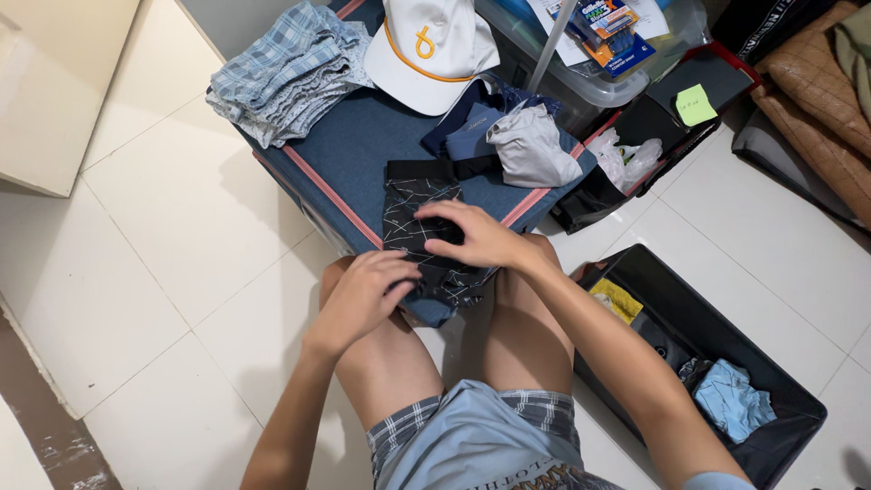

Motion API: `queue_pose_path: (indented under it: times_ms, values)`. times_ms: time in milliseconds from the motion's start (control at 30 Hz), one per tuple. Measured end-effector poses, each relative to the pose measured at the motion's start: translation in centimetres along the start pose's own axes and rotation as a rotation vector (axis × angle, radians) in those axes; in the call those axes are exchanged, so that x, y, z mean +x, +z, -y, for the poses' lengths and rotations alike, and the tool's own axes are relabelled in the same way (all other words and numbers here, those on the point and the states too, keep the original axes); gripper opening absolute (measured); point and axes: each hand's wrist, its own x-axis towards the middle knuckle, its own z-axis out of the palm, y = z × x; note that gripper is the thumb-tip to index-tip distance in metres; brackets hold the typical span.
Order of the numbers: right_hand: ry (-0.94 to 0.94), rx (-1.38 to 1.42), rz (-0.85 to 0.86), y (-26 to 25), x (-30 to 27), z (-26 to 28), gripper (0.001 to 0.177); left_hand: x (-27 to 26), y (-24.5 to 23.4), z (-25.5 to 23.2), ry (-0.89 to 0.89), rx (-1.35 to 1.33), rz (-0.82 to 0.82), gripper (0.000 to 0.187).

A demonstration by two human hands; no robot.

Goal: The person picks up clothing items from a bin, spreads each item out on a surface, folds it, and places the folded items back into the bin.

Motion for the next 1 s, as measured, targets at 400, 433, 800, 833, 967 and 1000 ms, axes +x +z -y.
queue_pose_path:
  times_ms: [400,433,800,833,967,1000]
  values:
    - [-0.084,0.620,-0.114,0.9,-1.1,-4.8,0.078,7.9,4.0,6.0,-0.428,-0.591,-0.473,0.023]
    - [-0.011,0.695,-0.199,1.3,-0.7,-5.5,0.078,8.7,4.3,6.8,-0.427,-0.589,-0.475,0.023]
    - [0.496,0.008,-0.592,1.5,2.5,-4.9,0.056,10.9,5.7,9.2,-0.484,-0.253,-0.633,0.098]
    - [0.519,0.006,-0.592,1.4,2.3,-4.6,0.059,11.0,5.7,9.5,-0.484,-0.254,-0.630,0.098]
    - [0.456,-0.057,-0.565,1.3,1.8,-3.5,0.064,11.3,5.6,10.7,-0.711,-0.559,-0.444,0.104]
    - [0.406,-0.092,-0.571,1.4,1.6,-3.3,0.065,11.4,5.6,11.0,-0.796,-0.627,-0.405,0.097]
